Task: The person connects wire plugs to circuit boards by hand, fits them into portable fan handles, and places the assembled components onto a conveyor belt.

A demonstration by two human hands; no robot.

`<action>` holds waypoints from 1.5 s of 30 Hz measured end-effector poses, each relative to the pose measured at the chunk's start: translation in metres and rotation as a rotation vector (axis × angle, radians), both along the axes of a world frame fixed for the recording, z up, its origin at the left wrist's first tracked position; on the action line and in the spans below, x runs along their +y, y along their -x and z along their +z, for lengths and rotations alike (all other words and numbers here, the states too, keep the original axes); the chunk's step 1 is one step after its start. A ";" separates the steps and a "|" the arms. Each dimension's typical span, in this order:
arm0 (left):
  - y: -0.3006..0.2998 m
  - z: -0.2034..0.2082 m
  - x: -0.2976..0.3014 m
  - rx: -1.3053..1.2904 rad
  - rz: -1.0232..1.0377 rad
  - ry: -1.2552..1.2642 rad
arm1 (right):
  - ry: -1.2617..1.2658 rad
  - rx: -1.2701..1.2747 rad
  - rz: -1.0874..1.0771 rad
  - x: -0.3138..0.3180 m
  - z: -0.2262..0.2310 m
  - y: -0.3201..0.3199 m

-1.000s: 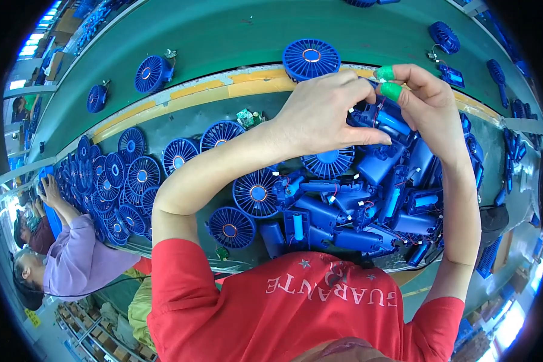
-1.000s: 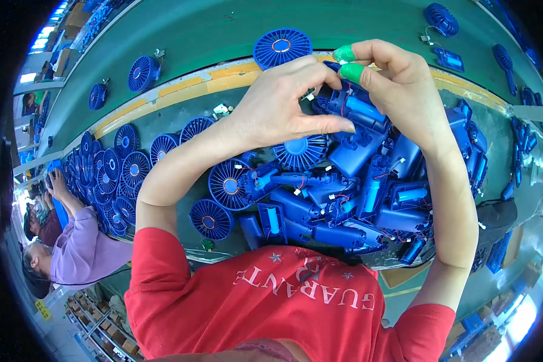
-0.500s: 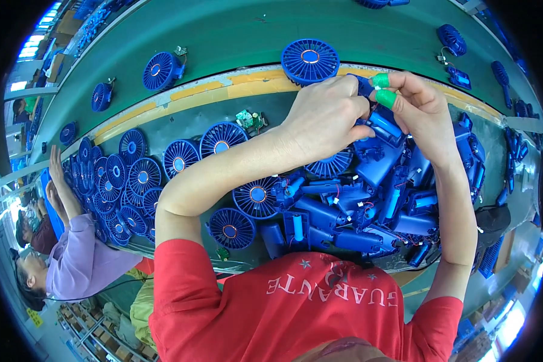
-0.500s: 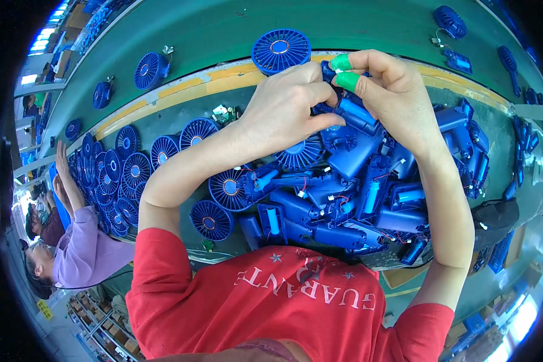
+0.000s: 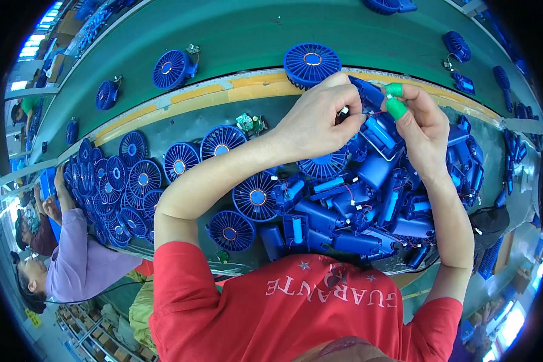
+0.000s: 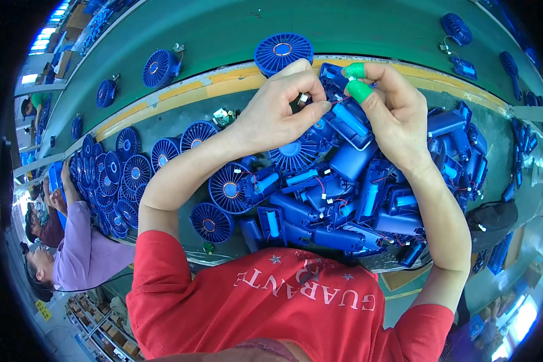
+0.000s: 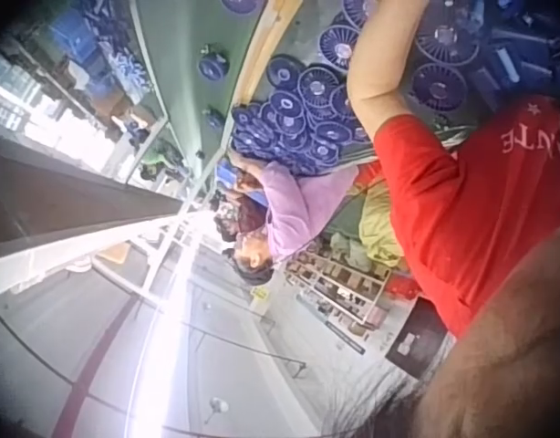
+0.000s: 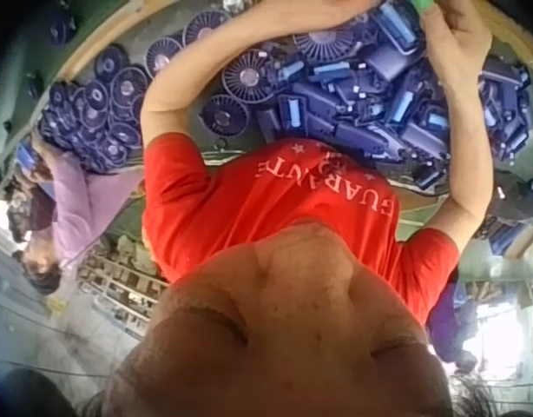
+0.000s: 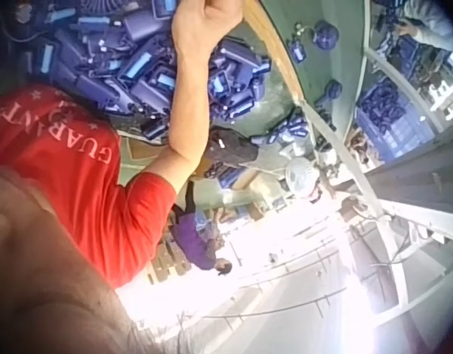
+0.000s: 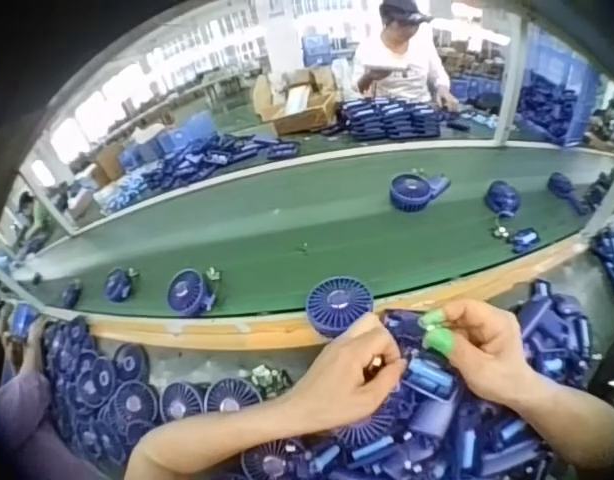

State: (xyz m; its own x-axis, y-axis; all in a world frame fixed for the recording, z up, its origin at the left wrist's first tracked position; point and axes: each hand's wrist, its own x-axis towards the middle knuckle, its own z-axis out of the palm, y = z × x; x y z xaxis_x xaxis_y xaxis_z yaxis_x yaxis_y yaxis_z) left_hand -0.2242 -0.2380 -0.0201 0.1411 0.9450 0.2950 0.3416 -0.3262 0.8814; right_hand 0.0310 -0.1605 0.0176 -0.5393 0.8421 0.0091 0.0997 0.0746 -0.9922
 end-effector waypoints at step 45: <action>0.014 0.024 -0.011 -0.195 0.133 -0.055 | 0.242 -0.281 0.337 0.028 0.040 -0.053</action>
